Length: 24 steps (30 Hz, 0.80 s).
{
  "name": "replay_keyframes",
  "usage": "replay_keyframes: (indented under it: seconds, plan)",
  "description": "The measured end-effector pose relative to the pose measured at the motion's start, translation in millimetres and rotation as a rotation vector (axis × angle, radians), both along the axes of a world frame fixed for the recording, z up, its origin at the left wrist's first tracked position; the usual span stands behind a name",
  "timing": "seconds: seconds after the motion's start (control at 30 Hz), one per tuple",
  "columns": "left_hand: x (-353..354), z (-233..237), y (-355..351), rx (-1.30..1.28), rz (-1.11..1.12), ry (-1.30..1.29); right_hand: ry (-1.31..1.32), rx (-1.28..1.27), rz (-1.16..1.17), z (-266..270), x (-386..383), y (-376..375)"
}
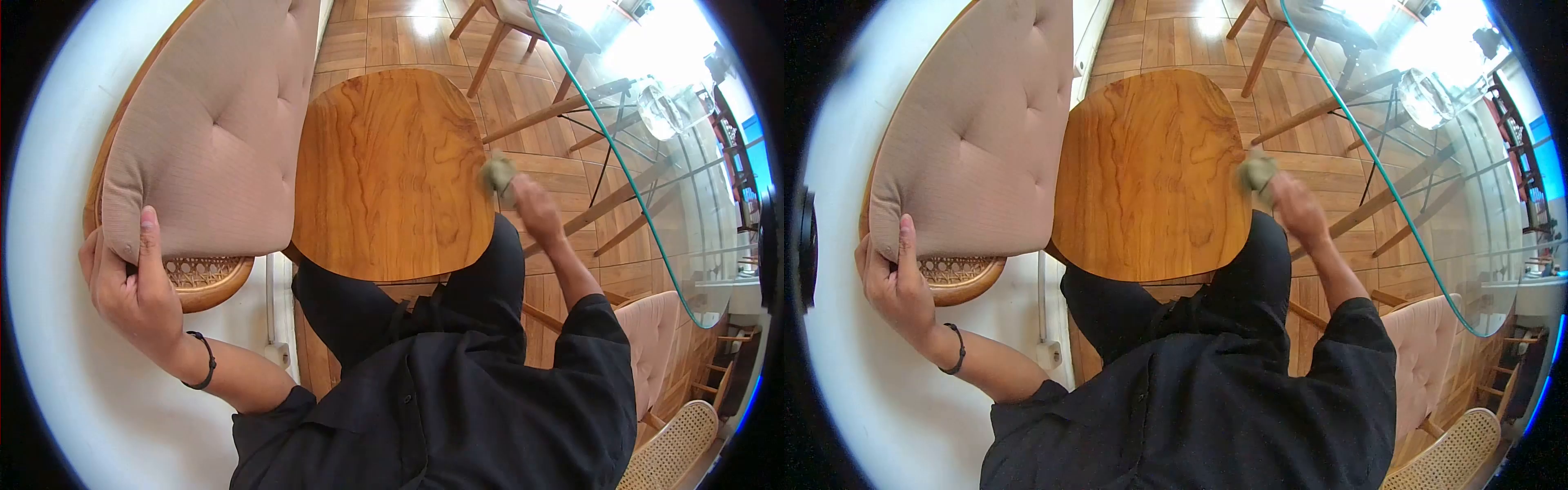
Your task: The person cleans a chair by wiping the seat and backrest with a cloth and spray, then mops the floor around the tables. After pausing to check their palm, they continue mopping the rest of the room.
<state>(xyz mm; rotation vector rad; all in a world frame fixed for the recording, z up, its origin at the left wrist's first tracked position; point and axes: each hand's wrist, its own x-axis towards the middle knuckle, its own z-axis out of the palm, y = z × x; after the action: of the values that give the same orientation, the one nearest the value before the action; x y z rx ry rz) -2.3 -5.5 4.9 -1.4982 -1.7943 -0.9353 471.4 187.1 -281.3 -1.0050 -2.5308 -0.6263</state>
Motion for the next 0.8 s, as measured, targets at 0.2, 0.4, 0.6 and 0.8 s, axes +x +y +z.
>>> replay_keyframes:
  seconds: [0.2,0.4,0.6,0.8]
  plan:
    - [4.4,6.3,-6.2,-0.079,-0.021,-0.019,0.708,-0.45,-0.57,62.6,6.2,-1.7]
    - [-2.3,5.2,-6.6,-0.128,0.036,0.033,1.163,-0.474,-0.392,123.0,-34.7,-97.7]
    - [14.5,1.9,-1.1,0.054,-0.06,0.131,1.392,-0.533,-0.141,152.1,-54.4,-149.1]
    - [161.9,-54.5,8.3,-0.543,-0.924,-0.665,0.648,-0.606,0.358,235.8,-104.3,-133.0]
